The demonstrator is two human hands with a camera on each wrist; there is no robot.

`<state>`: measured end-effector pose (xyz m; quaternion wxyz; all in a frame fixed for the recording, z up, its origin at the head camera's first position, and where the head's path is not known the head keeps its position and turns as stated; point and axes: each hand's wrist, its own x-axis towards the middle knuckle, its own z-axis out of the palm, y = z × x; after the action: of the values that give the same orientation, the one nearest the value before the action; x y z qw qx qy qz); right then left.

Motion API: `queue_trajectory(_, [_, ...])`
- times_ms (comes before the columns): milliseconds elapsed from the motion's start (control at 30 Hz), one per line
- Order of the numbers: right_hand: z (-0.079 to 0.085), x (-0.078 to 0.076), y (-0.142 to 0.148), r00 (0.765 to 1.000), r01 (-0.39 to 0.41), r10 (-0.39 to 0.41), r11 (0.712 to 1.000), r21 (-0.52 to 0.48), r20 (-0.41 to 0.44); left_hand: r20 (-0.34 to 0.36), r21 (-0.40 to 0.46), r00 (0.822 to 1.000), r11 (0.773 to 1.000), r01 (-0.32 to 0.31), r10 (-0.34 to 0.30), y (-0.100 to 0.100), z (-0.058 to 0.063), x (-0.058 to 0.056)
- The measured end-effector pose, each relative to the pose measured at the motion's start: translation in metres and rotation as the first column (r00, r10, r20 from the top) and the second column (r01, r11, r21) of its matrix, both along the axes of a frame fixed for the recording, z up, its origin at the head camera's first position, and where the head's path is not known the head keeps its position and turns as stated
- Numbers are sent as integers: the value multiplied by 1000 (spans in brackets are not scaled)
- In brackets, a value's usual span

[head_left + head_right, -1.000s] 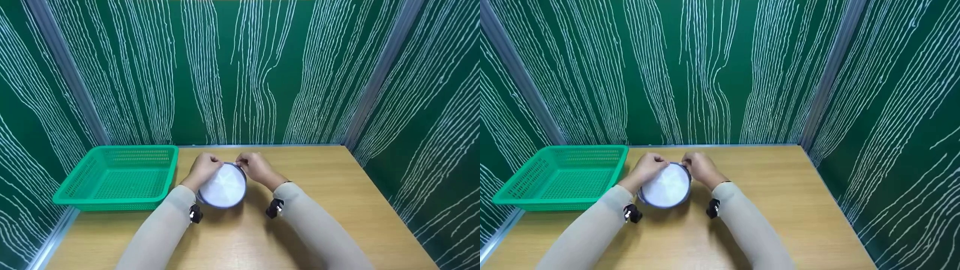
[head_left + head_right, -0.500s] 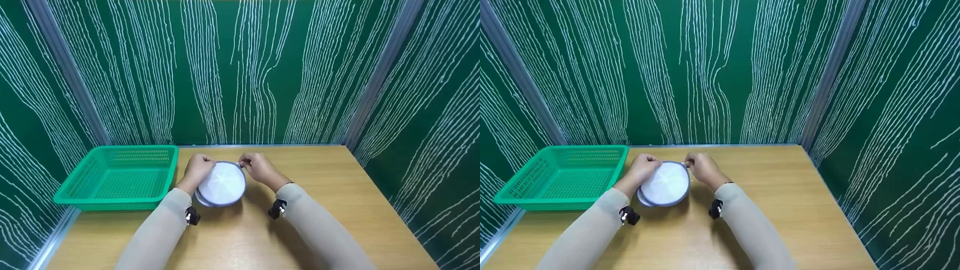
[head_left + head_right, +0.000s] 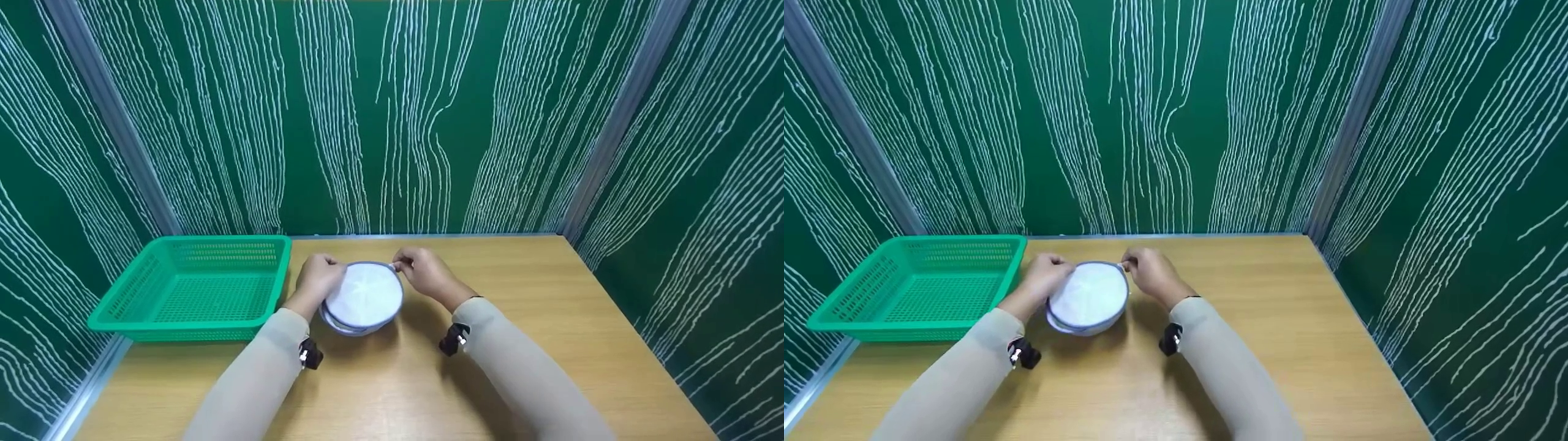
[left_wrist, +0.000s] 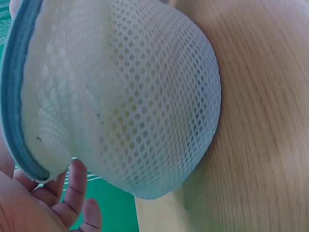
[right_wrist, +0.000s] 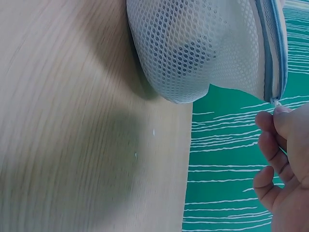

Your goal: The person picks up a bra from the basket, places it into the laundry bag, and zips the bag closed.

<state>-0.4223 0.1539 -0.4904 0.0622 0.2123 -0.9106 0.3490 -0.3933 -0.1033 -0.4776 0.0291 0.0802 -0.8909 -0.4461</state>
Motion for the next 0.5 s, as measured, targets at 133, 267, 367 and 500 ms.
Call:
queue_trajectory(133, [0,-1,0,1000,10,-10,1000,0,4,-14,25,999,999,45,-45,6,0,-1])
queue_trajectory(267, [0,-1,-3,1000,8,-8,1000,10,-11,-53,23,992,993,117,-115,13,2,-2])
queue_trajectory(367, [0,0,-6,1000,4,-3,1000,22,-22,-69,-8,984,987,163,-163,19,3,-2])
queue_trajectory(500, [1,1,-10,999,-9,10,1000,21,-34,-95,-68,970,973,218,-224,25,6,-3])
